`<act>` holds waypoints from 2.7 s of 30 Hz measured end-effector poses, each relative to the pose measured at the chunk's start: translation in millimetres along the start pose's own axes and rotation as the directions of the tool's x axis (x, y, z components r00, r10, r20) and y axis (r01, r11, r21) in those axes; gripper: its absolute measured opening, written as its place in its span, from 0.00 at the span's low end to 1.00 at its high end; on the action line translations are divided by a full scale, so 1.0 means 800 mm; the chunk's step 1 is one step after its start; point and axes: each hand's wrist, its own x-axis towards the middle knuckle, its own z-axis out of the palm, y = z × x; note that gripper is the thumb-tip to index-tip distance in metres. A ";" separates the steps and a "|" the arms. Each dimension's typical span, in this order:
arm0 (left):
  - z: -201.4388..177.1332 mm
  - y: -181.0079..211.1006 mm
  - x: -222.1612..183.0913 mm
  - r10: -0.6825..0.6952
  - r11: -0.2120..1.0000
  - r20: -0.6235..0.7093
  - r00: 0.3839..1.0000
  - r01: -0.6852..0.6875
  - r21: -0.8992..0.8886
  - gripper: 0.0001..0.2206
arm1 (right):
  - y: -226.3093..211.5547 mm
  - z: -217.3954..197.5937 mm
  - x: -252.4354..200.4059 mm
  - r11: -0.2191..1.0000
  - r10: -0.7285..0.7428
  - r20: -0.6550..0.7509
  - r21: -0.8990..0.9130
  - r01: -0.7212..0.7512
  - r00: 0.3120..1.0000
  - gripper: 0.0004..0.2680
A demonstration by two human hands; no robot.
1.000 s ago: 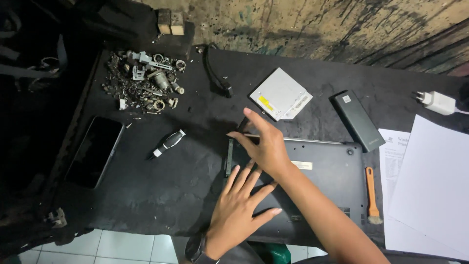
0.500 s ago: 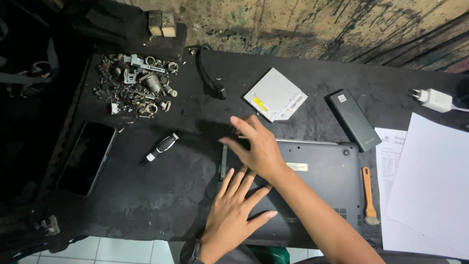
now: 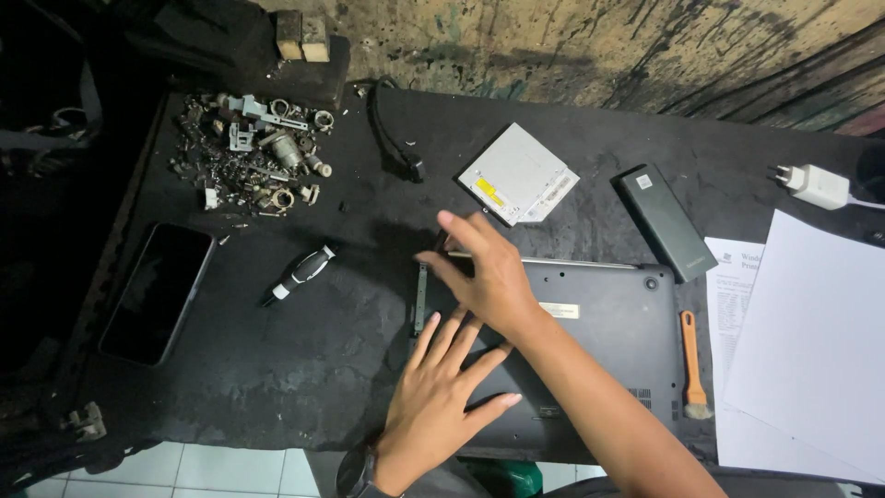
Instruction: Disassembling a laptop to clean internal components using a screwdriver and brush
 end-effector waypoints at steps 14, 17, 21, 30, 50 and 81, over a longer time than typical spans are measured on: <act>0.004 -0.004 -0.002 -0.015 1.000 0.043 0.999 0.015 -0.012 0.22 | -0.008 -0.004 0.005 0.999 0.019 0.040 0.035 -0.021 0.999 0.26; 0.006 -0.004 -0.002 -0.016 1.000 0.038 0.999 0.016 -0.006 0.22 | -0.014 -0.007 0.005 0.998 0.051 0.044 0.019 -0.051 0.998 0.25; 0.002 -0.002 0.000 -0.019 1.000 0.043 0.999 0.020 -0.023 0.22 | -0.005 -0.003 0.001 0.996 -0.001 0.059 -0.093 0.007 0.998 0.31; 0.002 -0.002 -0.001 -0.012 1.000 0.019 1.000 0.013 -0.025 0.22 | -0.008 -0.006 0.004 0.999 -0.035 0.005 0.018 0.035 0.999 0.27; 0.000 0.000 -0.002 0.005 1.000 0.018 1.000 -0.005 0.017 0.24 | -0.087 -0.128 -0.009 0.983 0.141 -0.387 0.168 -0.080 0.911 0.31; 0.006 -0.001 -0.002 -0.013 0.998 0.006 1.000 0.012 0.068 0.26 | -0.081 -0.126 -0.194 0.987 0.040 -0.206 -0.146 -0.071 0.978 0.32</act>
